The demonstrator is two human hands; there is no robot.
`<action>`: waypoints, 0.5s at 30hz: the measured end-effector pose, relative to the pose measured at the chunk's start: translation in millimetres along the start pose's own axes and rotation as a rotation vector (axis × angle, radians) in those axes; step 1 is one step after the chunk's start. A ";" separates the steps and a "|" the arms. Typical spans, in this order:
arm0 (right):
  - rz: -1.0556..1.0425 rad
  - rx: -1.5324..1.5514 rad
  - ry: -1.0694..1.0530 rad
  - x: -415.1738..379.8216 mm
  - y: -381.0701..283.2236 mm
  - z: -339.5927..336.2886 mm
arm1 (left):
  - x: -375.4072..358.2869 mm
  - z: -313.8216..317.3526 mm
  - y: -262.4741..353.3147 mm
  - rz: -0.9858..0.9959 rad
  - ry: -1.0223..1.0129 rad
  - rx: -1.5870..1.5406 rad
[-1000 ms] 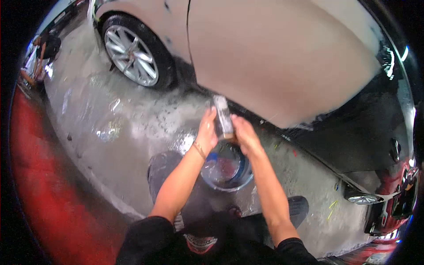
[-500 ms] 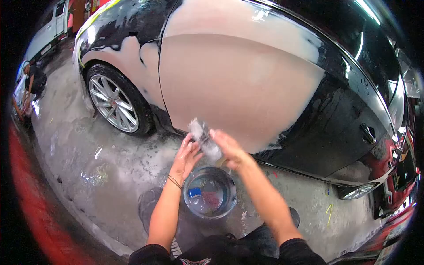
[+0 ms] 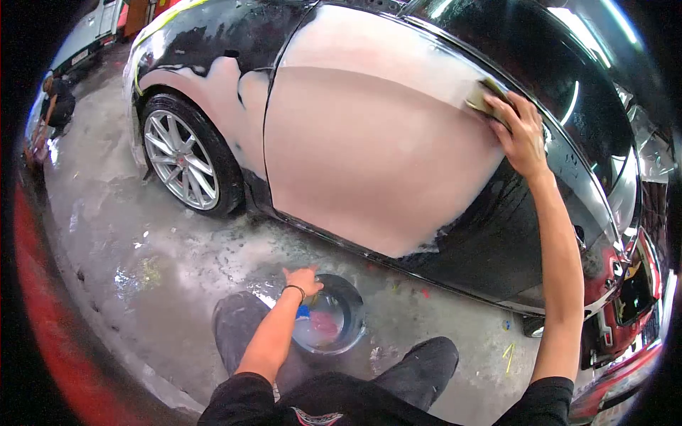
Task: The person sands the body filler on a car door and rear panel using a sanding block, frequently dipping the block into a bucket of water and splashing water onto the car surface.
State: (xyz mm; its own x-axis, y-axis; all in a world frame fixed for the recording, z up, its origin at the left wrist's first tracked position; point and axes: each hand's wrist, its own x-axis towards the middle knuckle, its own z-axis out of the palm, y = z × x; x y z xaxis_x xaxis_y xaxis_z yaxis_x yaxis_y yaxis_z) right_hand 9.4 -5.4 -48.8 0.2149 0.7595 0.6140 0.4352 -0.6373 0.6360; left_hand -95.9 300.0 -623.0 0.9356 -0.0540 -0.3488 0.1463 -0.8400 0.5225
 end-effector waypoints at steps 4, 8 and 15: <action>0.002 -0.046 0.027 -20.2 1.5 3.5 | 11.8 6.9 -6.2 -0.001 -0.004 -0.041; -0.173 0.060 0.143 52.2 -50.7 43.9 | 21.5 14.3 -6.4 -0.022 0.015 -0.079; -0.242 0.049 0.245 150.6 -125.4 104.2 | 3.5 -0.4 -3.7 -0.079 0.027 -0.158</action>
State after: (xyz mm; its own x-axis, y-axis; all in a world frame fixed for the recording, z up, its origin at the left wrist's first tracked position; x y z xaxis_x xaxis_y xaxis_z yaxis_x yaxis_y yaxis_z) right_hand 78.4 202.5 -84.8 -0.1130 0.8301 0.5460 0.4903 -0.4314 0.7573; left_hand -93.1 303.1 -625.8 0.9273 0.0251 -0.3735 0.2661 -0.7459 0.6106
